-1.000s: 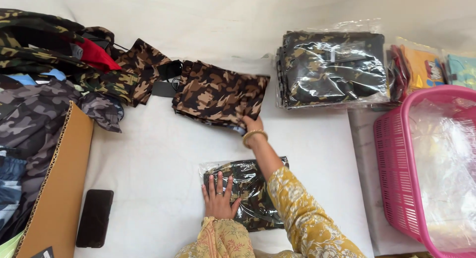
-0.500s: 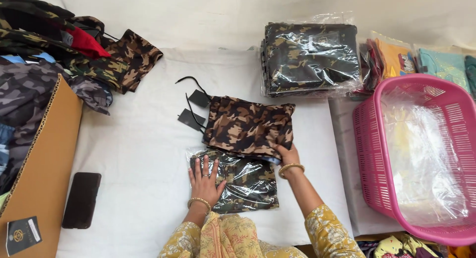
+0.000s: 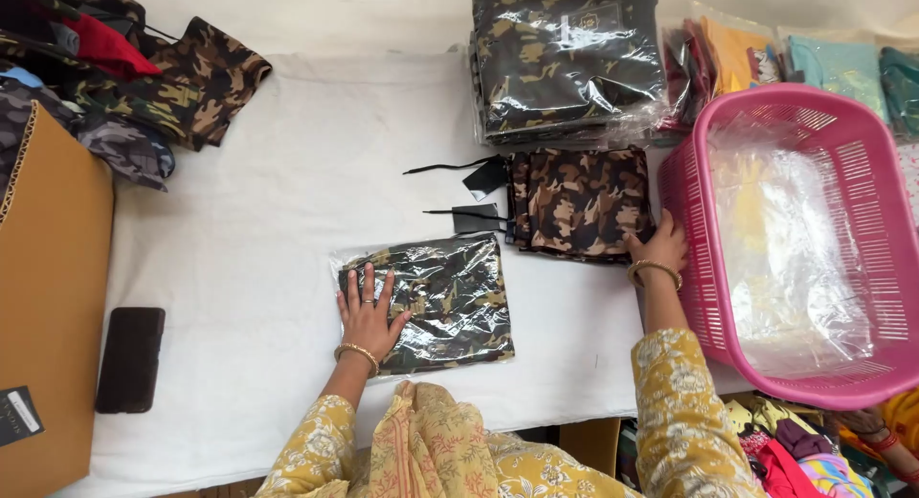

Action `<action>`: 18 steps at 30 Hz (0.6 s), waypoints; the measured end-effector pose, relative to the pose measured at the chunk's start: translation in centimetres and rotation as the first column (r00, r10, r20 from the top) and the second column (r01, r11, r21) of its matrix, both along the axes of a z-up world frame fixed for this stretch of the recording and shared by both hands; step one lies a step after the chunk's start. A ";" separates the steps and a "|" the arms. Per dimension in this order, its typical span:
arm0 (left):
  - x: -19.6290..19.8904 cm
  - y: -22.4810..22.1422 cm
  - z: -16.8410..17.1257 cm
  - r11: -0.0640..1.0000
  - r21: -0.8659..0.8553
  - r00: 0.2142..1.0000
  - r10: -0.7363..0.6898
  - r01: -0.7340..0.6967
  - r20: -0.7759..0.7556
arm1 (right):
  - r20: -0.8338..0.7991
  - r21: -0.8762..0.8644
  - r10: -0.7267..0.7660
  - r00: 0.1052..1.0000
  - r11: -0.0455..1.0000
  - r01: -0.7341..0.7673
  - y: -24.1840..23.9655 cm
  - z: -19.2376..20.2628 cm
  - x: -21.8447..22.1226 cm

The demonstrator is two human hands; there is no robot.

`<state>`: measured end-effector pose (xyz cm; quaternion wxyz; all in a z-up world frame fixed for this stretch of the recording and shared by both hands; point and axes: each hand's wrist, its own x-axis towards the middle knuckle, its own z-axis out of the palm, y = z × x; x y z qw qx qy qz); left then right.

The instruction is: The person folds camouflage-patterned shorts and places them into clear plastic bags. They smooth the fabric, seal the bags, and stack the packaged items on a white surface next to a pink basket.

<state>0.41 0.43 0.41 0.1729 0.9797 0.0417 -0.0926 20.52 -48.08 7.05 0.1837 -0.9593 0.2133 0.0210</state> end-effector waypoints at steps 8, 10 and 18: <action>-4.4 2.6 -5.1 0.752 -0.437 0.785 0.602 -0.494 0.147 | -0.253 0.622 0.226 0.941 0.782 -0.020 13.9 -7.0 -14.2; -4.8 2.4 -4.5 0.685 -0.397 0.726 0.684 -0.611 0.062 | -0.272 0.685 0.205 0.940 0.727 0.039 15.9 -7.2 -15.5; -2.4 3.3 -4.7 0.308 -0.667 0.723 0.445 -0.678 -0.529 | -0.324 0.680 0.254 0.911 0.732 0.038 21.8 -5.1 -15.2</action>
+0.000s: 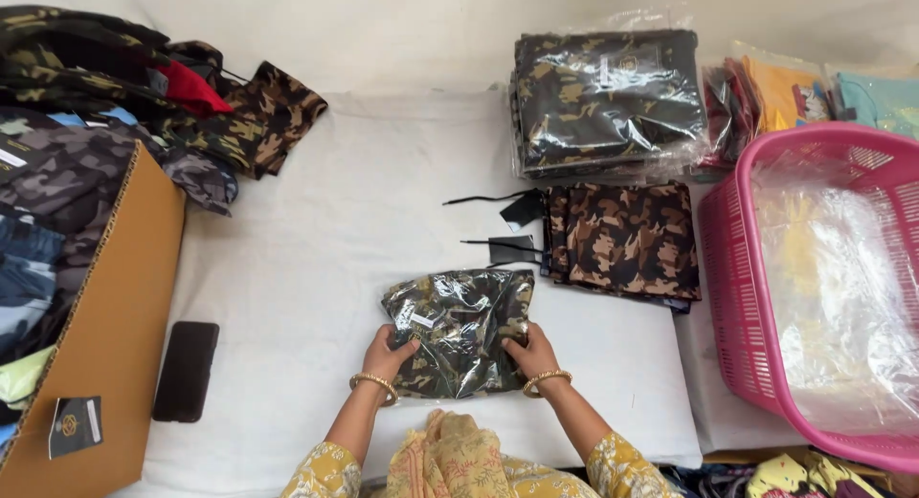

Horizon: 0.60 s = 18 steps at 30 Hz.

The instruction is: The person folds camouflage-patterned shorts and places them into clear plastic bags. They smooth the fabric, seal the bags, and stack the packaged items on a white surface next to a pink basket.

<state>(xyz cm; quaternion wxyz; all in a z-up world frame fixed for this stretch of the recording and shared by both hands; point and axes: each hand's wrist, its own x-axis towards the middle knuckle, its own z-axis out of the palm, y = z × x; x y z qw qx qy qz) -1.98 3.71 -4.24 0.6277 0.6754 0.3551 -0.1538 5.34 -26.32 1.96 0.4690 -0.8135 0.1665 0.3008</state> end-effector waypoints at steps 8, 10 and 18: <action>13.8 7.3 5.1 0.958 -0.277 0.951 0.149 -0.072 0.271 | 0.342 0.373 -0.064 0.938 0.925 -0.073 6.1 -1.2 15.4; 19.6 9.2 6.0 0.956 -0.283 0.941 0.161 -0.073 0.299 | 0.385 0.408 -0.086 0.919 0.909 -0.086 8.1 -0.8 21.4; 37.8 11.4 1.7 0.999 -0.038 0.917 0.032 -0.018 0.397 | 0.488 -0.307 0.026 0.873 0.941 0.144 13.5 0.0 33.9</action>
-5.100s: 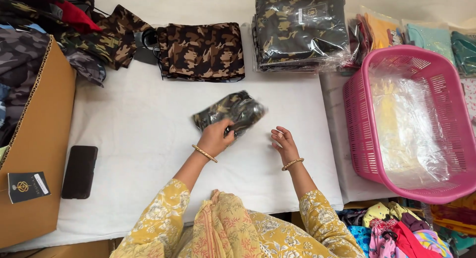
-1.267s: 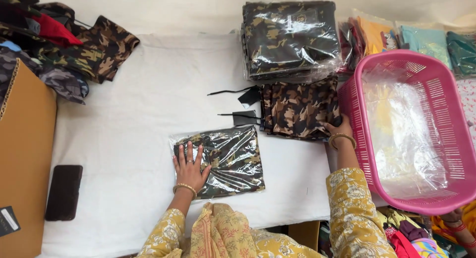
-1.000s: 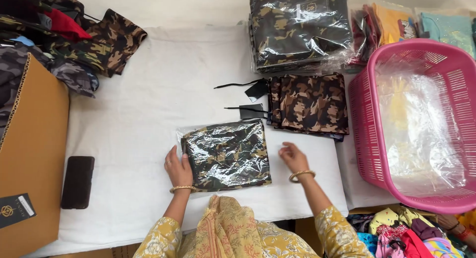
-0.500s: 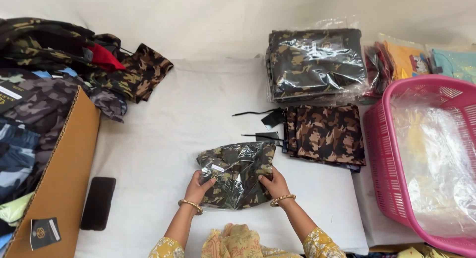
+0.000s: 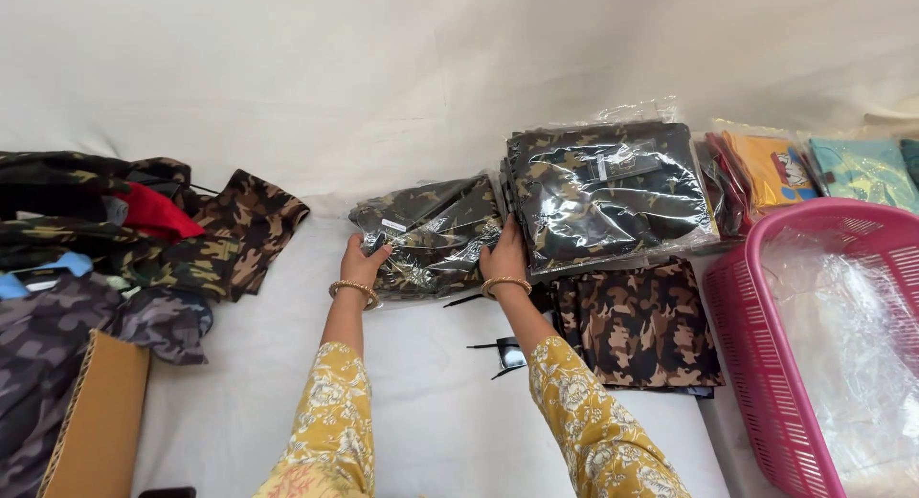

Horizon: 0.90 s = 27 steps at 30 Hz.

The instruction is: The person folds camouflage-patterned shorts and places them into clear plastic bags. They smooth the fabric, seal the bags, and stack the packaged items on a white surface next to a pink basket.

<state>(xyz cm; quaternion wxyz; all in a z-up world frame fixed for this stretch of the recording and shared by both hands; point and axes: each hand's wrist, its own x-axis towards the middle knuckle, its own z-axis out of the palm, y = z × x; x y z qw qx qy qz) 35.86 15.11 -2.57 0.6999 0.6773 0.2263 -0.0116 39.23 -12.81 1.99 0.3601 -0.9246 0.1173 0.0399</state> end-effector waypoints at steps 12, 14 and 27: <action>2.2 -0.5 -1.4 0.991 -0.128 0.999 -0.043 0.044 0.008 | 0.210 -0.468 0.308 0.928 0.865 -0.181 1.1 -5.8 -3.7; 2.0 -1.1 0.7 1.000 0.005 0.997 0.019 -0.019 -0.080 | 0.225 -0.462 0.307 0.925 0.869 -0.176 1.1 -5.3 -3.9; 3.2 -3.1 1.0 0.463 0.851 0.956 0.024 0.248 -0.292 | 0.099 -0.546 0.499 0.861 0.751 -0.373 1.1 -3.6 -0.8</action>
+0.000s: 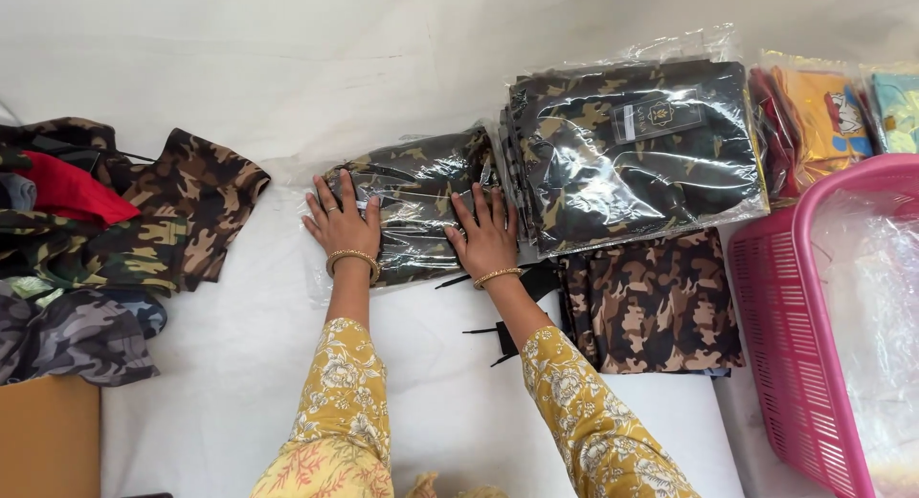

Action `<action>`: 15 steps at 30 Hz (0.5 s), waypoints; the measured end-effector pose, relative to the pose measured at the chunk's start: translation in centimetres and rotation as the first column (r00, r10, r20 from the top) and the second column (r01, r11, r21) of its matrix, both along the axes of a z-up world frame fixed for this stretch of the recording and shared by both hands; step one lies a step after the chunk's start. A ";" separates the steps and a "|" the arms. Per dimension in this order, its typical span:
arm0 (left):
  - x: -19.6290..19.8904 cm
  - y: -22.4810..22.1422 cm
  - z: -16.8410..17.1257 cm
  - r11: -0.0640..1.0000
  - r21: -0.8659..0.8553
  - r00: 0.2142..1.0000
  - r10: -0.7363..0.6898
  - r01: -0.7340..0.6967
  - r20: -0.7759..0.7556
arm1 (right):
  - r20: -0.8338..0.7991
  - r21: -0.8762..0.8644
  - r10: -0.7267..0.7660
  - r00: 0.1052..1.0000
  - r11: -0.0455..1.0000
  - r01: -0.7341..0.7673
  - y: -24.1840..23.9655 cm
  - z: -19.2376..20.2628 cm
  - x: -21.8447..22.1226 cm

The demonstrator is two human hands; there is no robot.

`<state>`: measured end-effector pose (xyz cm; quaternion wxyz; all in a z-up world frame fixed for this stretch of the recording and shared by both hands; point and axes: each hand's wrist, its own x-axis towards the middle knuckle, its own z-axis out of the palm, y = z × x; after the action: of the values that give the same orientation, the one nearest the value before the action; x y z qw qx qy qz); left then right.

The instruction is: The person folds camouflage-patterned shorts and places them into clear plastic bags. They smooth the fabric, seal the bags, and stack the packaged items on a white surface next to a pink basket.

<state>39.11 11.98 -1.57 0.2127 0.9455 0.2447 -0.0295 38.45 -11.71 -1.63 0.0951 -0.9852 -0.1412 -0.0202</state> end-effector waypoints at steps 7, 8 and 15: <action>2.1 0.8 -2.2 0.994 -0.012 0.986 -0.105 0.107 0.130 | -0.044 -0.034 -0.108 0.993 0.994 0.107 1.1 -0.9 0.0; 2.0 0.6 -2.1 0.993 -0.020 0.981 -0.111 0.115 0.161 | -0.038 -0.052 -0.115 0.993 0.992 0.113 1.0 -0.6 -0.1; -7.0 -4.6 1.8 0.975 0.110 0.970 -0.207 0.193 0.130 | 0.069 0.218 0.018 0.997 0.975 -0.033 -2.4 1.8 -5.2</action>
<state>32.12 7.38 0.19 0.1795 0.9743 0.1335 0.0275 33.25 -14.07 0.14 0.1984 -0.9656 -0.1538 -0.0674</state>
